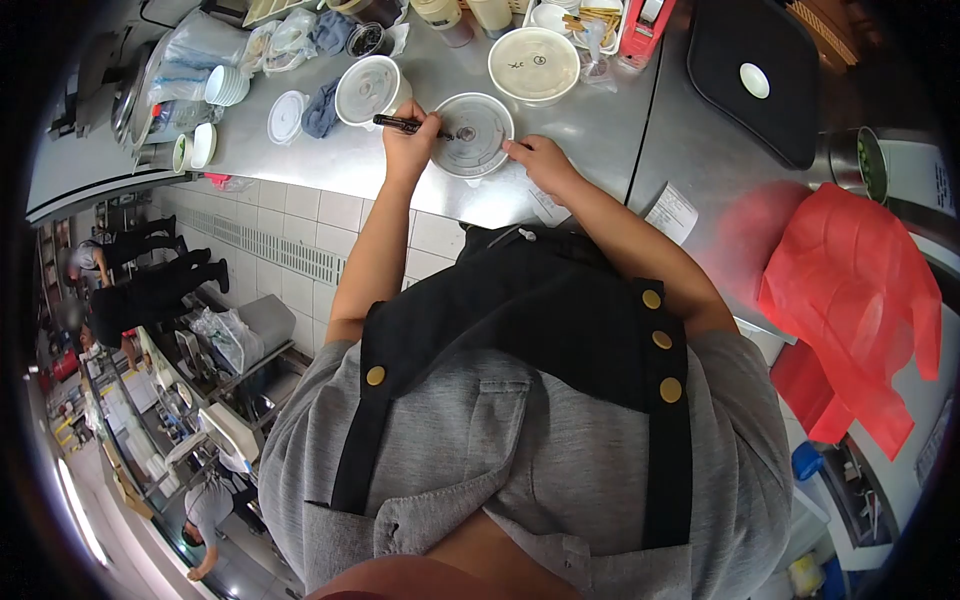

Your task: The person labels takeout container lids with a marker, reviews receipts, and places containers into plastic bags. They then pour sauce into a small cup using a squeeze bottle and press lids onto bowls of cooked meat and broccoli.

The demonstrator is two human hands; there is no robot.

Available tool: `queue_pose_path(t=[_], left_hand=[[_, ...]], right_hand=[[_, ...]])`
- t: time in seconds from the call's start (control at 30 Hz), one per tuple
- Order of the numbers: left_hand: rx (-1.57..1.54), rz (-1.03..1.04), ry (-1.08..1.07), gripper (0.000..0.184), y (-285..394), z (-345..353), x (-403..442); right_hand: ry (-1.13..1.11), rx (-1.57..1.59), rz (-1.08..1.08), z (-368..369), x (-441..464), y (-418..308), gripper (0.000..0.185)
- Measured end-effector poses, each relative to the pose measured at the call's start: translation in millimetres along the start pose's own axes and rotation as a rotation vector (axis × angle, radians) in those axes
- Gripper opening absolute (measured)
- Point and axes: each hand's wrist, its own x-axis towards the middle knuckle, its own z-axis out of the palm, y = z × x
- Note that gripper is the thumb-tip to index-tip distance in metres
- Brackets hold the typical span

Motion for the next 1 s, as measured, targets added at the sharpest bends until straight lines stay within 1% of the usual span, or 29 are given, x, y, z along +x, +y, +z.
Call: queue_pose_path(t=[0.13, 0.2, 0.4, 0.53, 0.6, 0.7, 0.8, 0.93, 1.0], left_hand=[[0.041, 0.041, 0.007, 0.028, -2, 3, 0], [0.15, 0.047, -0.015, 0.026, 0, 3, -1], [0.279, 0.052, -0.038, 0.026, 7, 2, -2], [0.251, 0.051, -0.036, 0.027, 6, 3, -1], [0.328, 0.058, -0.054, 0.028, 6, 3, -1], [0.269, 0.039, -0.032, 0.028, 6, 6, -2], [0.321, 0.056, -0.04, 0.028, 5, 6, -2], [0.267, 0.048, -0.043, 0.028, 4, 6, -1], [0.349, 0.042, -0.052, 0.028, 5, 7, -1]], right_hand=[[0.005, -0.013, 0.007, 0, 2, 3, 0.047], [0.0, -0.013, 0.025, 0, 5, 4, 0.047], [0.026, 0.007, -0.013, 2, 4, 7, 0.045], [0.003, 0.003, 0.005, 1, 4, 4, 0.044], [0.011, 0.012, 0.01, 1, 4, 5, 0.044], [0.004, 0.023, 0.005, 1, 5, 6, 0.044], [0.012, 0.018, -0.003, 2, 3, 4, 0.044], [0.006, 0.026, 0.003, 1, 1, 2, 0.044], [-0.008, 0.019, 0.017, 0, 2, 1, 0.044]])
